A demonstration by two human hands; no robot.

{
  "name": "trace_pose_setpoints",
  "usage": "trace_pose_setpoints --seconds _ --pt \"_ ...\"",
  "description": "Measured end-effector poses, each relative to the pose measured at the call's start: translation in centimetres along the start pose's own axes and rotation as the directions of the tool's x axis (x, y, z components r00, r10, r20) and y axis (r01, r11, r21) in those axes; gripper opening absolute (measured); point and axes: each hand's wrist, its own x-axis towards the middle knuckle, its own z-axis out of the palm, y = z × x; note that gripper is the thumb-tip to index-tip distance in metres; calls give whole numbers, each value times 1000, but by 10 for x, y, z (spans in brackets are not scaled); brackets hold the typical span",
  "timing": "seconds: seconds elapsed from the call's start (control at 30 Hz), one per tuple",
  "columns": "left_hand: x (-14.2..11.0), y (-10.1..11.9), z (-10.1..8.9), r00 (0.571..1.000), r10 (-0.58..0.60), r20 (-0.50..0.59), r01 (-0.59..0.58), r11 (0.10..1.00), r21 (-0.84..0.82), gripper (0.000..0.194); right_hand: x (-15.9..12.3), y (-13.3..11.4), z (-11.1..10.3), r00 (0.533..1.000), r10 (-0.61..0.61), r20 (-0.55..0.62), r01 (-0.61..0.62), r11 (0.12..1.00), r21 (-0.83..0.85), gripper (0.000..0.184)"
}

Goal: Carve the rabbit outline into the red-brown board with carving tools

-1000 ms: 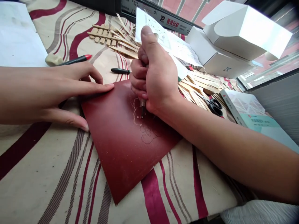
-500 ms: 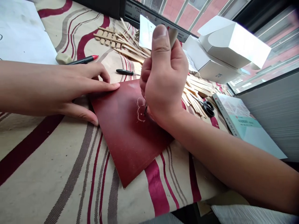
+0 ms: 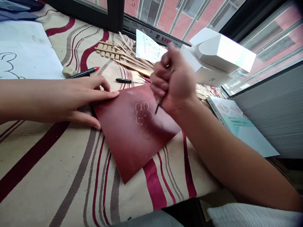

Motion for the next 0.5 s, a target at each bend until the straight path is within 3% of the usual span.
trace_pose_setpoints --seconds 0.13,0.2,0.27,0.4,0.5 --pt "-2 3 0 1000 22 -23 -22 1000 -4 83 -18 -32 -17 981 -184 69 190 978 -91 46" --pt "-3 6 -1 999 20 -43 -20 1000 10 80 -28 -41 -23 955 -288 73 297 932 -209 48" --pt "-4 8 -1 999 11 -49 -10 1000 11 78 -34 -46 -30 943 -326 66 329 885 -328 47" --pt "-4 5 -2 1000 2 -2 -2 1000 -2 79 -34 -50 -47 953 -279 119 304 883 -358 34" --pt "-4 0 -1 999 31 12 -31 999 14 82 -29 -50 -59 964 -119 239 207 898 -388 28"
